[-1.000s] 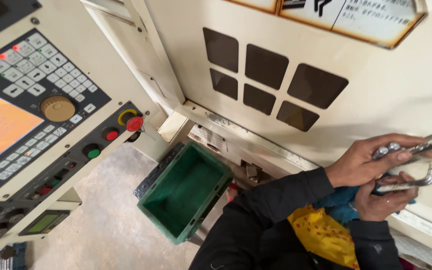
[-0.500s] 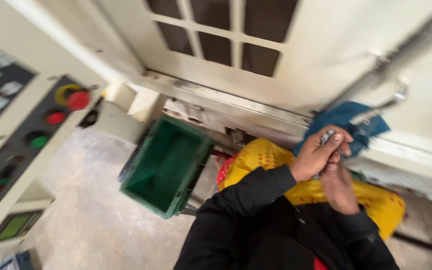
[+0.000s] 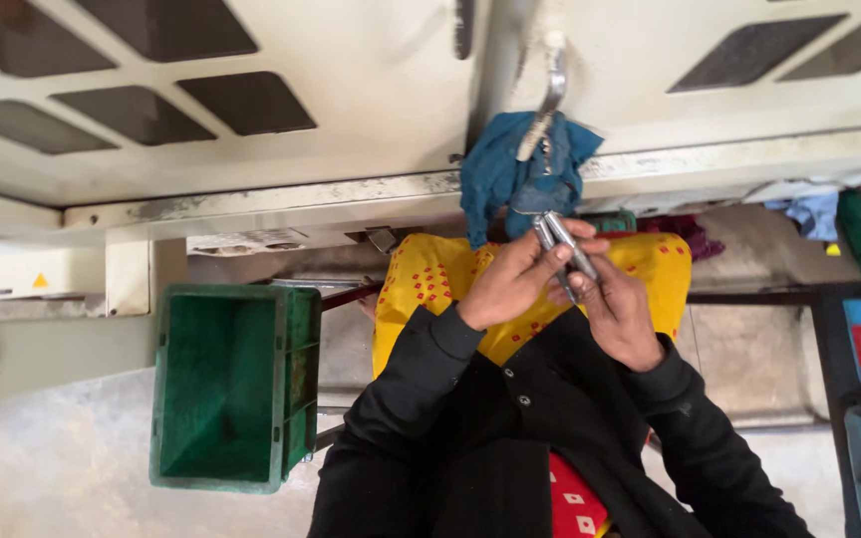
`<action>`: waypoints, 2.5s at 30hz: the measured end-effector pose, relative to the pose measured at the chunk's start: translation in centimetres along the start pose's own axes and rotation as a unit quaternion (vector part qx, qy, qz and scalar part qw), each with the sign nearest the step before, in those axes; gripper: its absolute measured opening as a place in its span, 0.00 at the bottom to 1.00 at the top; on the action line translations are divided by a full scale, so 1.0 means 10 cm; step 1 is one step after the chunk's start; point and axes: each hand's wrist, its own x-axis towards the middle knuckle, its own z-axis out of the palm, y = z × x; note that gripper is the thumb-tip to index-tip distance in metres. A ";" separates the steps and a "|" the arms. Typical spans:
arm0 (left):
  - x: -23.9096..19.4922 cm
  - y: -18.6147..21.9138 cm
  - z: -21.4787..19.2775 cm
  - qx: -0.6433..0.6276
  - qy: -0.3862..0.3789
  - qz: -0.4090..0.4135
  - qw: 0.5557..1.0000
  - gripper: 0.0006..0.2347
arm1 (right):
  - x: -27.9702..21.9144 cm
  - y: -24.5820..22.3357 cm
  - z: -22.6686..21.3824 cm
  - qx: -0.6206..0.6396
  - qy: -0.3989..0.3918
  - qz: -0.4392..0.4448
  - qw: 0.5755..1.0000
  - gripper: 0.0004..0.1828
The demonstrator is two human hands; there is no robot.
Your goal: The person selects cylindrical metal rods from a blue bin, weighs one on a digital scale, and then uses two rods to pry open a machine door. They insert the rods into the machine's interior and manipulate internal components before closing the door and wiping the handle with a cloth.
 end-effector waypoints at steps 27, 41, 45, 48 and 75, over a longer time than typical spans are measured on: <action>0.39 -1.49 0.29 -0.303 0.094 -0.355 0.879 0.21 | -2.02 1.49 -2.88 -0.234 0.471 0.243 0.815 0.04; 0.32 -1.63 0.37 -0.339 0.073 -0.361 0.866 0.20 | -2.11 1.99 -3.02 -0.355 0.440 0.270 0.779 0.09; 0.21 -1.68 0.36 -0.348 0.077 -0.365 0.860 0.20 | -2.20 2.05 -2.95 -0.376 0.430 0.291 0.768 0.08; 0.26 -1.66 0.35 -0.347 0.082 -0.361 0.861 0.20 | -2.17 2.07 -2.99 -0.369 0.441 0.281 0.768 0.09; 0.21 -1.60 0.25 -0.362 0.101 -0.340 0.862 0.19 | -2.25 2.34 -3.05 -0.445 0.464 0.327 0.692 0.15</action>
